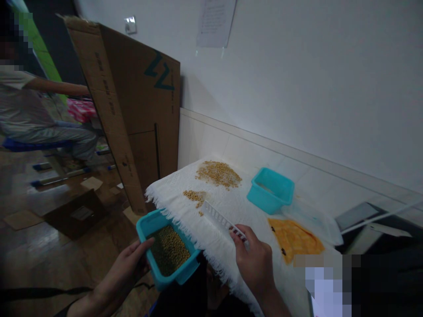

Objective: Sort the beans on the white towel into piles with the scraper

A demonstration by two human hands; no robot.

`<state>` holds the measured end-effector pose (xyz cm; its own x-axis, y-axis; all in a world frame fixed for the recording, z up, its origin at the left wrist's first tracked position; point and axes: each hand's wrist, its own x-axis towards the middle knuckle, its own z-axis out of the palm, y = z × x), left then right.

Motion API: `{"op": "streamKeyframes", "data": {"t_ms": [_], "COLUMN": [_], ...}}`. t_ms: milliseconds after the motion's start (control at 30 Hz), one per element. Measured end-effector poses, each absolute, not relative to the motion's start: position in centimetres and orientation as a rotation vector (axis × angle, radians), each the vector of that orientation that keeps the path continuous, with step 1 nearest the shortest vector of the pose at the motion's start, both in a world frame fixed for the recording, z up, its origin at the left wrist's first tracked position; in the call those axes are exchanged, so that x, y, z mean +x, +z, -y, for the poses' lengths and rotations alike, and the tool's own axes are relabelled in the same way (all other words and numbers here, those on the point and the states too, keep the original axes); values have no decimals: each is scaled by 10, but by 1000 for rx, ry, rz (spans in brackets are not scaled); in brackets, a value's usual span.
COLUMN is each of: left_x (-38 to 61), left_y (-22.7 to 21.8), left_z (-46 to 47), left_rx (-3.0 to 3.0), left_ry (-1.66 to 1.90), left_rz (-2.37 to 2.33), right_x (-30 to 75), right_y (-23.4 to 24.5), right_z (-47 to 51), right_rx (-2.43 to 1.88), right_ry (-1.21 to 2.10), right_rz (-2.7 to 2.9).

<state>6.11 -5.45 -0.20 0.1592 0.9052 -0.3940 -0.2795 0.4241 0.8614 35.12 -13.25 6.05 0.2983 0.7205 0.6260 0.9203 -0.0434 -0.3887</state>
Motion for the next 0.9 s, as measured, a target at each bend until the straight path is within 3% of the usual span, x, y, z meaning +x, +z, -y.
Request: {"op": "streamKeyframes", "data": {"t_ms": [600,900], "left_x": [62,63], "left_y": [1,-2], "left_z": [55,57], "left_rx": [719,718], "left_ry": [957,934], "left_rz": [-1073,-1099], "right_x": [346,322], "right_y": [63,72], "right_z": [129,132], "right_rx": [-1788,-1586], "right_ry": [-335,-526], "right_rz": [1526,1709]}}
